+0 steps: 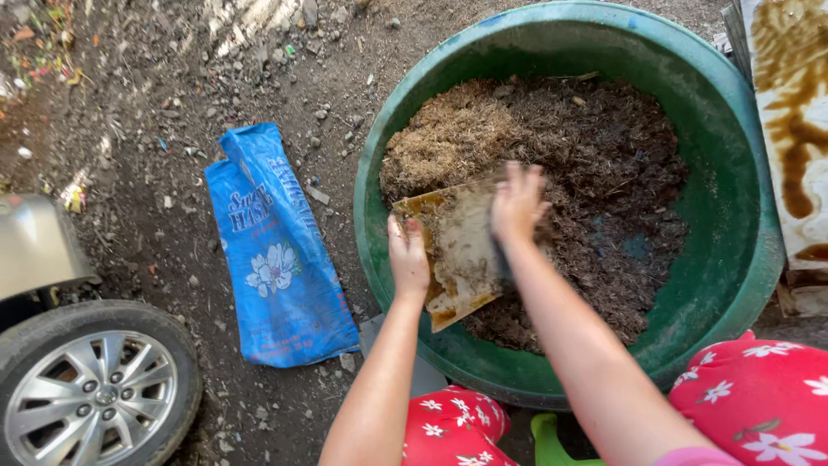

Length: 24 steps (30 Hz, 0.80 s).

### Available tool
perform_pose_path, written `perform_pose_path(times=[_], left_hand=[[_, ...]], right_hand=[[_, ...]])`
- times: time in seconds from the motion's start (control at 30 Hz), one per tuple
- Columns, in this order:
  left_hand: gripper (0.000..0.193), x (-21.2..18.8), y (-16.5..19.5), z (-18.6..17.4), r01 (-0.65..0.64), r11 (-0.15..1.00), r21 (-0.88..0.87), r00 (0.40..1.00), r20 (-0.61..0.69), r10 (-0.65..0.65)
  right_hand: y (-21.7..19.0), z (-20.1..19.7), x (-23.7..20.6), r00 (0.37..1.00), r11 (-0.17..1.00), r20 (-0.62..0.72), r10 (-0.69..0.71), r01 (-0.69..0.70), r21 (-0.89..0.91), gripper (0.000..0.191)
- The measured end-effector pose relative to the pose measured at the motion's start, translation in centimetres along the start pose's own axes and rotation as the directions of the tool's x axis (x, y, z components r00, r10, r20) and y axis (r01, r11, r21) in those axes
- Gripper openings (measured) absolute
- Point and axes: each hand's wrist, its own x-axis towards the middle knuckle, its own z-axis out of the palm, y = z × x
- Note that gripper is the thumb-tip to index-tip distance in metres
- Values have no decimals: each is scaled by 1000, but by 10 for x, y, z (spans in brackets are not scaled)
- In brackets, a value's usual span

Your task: The person sits on a low stool and repeatedly scrapes a fibrous material from a green basin onto flat boards using their hands. They wipe the boards clean and set them aside, then repeat the process with additional boards.

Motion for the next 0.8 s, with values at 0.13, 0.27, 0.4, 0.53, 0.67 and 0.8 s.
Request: perform_pose_path(times=[0.13, 0.27, 0.4, 0.53, 0.67, 0.8], left_hand=[[92, -8, 22, 5, -95, 994, -54, 994, 55, 98], [93, -8, 39, 8, -38, 999, 25, 998, 55, 36], [89, -3, 39, 7, -21, 999, 43, 999, 44, 19], [89, 1, 31, 5, -48, 998, 28, 999, 23, 48], [85, -3, 29, 4, -7, 979, 203, 999, -36, 14], [85, -8, 29, 9, -49, 994, 102, 999, -20, 51]], right_hand=[[47, -24, 29, 987, 983, 11, 158, -157, -97, 52], [35, -10, 10, 996, 996, -26, 89, -89, 15, 49], [-3, 7, -42, 966, 945, -22, -259, 258, 201, 47], [-28, 18, -73, 866, 859, -41, -498, 499, 111, 51], [-19, 9, -33, 887, 883, -32, -461, 462, 86, 49], [26, -23, 14, 998, 990, -5, -70, 70, 121, 43]])
